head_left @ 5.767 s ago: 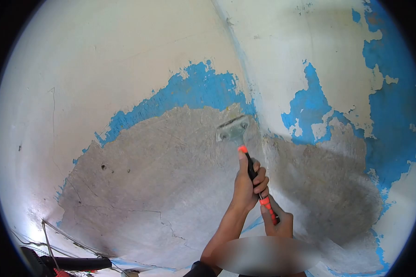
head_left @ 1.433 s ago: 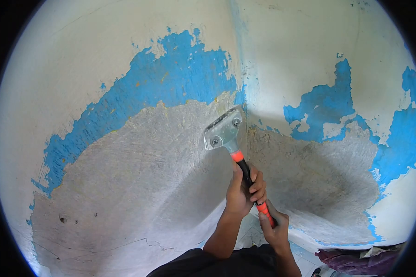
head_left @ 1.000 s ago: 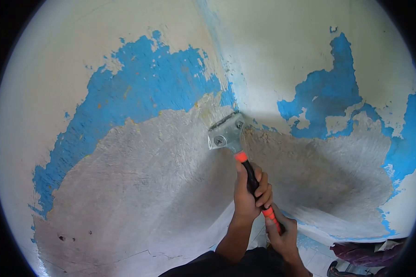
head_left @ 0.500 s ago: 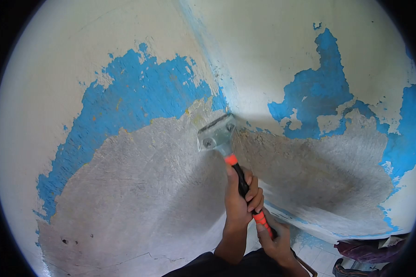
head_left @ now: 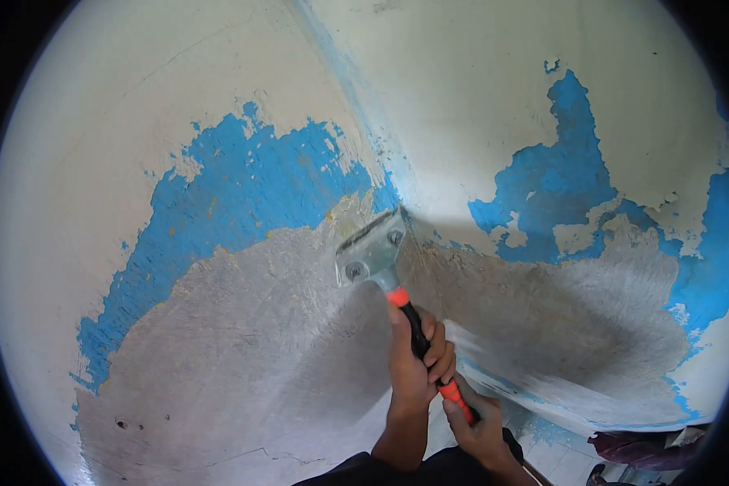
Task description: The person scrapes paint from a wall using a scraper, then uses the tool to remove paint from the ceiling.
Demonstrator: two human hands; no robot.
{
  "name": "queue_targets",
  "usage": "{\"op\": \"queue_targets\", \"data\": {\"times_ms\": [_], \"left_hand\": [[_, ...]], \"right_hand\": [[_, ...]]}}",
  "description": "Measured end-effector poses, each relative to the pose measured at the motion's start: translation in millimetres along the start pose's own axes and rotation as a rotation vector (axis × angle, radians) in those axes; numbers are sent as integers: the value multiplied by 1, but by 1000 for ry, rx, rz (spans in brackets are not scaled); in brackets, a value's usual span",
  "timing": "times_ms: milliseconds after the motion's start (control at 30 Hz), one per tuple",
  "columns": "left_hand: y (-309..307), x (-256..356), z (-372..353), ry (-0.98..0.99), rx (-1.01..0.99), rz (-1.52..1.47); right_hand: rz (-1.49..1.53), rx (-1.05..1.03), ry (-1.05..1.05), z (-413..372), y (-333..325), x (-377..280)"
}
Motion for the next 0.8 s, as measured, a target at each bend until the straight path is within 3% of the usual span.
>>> {"op": "queue_targets", "data": {"times_ms": [67, 633, 800], "left_hand": [[11, 4, 4, -5, 76, 41], [16, 4, -5, 68, 99, 46], [27, 10, 12, 70, 70, 62]], "right_hand": [[8, -3, 7, 7, -6, -7], [-58, 14, -102, 5, -16, -16], [-4, 12, 27, 22, -18, -19]]}}
Point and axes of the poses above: each hand's wrist, its own z-axis towards the middle knuckle, its own y-axis out of the palm, x = y × z, the point moved 5 cm from there along z, towards the middle knuckle, and after that the axes turned 7 degrees about -z, right-handed, at the moved point
